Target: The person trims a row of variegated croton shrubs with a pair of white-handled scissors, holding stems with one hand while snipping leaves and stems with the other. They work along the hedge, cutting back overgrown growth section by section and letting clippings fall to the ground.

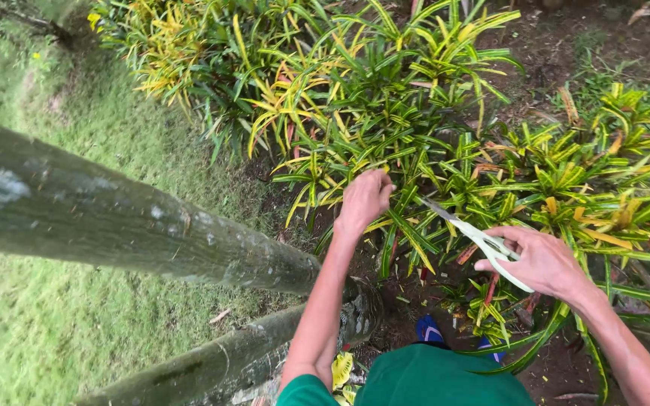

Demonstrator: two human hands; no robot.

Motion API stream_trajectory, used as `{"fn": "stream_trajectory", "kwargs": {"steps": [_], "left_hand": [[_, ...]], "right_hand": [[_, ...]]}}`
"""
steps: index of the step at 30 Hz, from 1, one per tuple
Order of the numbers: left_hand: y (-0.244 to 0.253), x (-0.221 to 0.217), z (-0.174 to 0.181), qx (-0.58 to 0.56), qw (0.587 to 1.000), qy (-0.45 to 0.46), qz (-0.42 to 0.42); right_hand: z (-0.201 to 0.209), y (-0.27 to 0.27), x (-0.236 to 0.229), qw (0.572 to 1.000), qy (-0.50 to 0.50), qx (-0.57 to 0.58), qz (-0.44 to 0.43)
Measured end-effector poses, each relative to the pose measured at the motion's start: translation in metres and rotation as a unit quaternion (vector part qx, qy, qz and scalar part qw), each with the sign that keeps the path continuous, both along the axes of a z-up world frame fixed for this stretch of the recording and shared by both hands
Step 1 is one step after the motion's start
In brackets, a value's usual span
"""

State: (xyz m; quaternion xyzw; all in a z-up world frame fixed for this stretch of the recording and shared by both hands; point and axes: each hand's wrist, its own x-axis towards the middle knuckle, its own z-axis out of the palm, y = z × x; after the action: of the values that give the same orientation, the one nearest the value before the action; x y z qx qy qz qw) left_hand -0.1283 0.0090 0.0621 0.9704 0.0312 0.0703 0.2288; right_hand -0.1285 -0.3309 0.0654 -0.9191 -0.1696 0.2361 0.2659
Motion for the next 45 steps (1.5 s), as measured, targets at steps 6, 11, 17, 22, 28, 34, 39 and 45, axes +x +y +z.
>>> {"fn": "stream_trajectory", "kwargs": {"steps": [6, 11, 17, 22, 28, 34, 39, 45], "left_hand": [[-0.031, -0.048, -0.013, -0.091, 0.975, 0.107, 0.172], [-0.03, -0.051, -0.066, -0.181, 0.951, 0.122, 0.22], [-0.034, -0.065, -0.083, -0.345, 0.896, 0.076, 0.268], [-0.046, -0.084, -0.069, -0.443, 0.843, 0.073, 0.297], [-0.054, -0.094, -0.06, -0.444, 0.84, 0.062, 0.306], [-0.051, -0.094, -0.074, -0.465, 0.828, 0.066, 0.308], [-0.041, -0.096, -0.092, -0.509, 0.811, 0.052, 0.283], [-0.042, -0.095, -0.074, -0.504, 0.816, 0.055, 0.278]], "right_hand": [[-0.011, 0.004, 0.001, 0.998, 0.046, 0.016, 0.027], [-0.014, 0.016, 0.004, 0.993, 0.109, 0.022, 0.045], [-0.062, 0.011, 0.03, 0.95, 0.267, 0.135, 0.09], [-0.072, 0.013, 0.044, 0.911, 0.371, 0.153, 0.096], [-0.073, 0.024, 0.053, 0.905, 0.381, 0.143, 0.125], [-0.081, 0.038, 0.067, 0.903, 0.381, 0.136, 0.142], [-0.065, 0.054, 0.08, 0.904, 0.383, 0.123, 0.144], [-0.033, 0.065, 0.086, 0.932, 0.322, 0.082, 0.142]]}}
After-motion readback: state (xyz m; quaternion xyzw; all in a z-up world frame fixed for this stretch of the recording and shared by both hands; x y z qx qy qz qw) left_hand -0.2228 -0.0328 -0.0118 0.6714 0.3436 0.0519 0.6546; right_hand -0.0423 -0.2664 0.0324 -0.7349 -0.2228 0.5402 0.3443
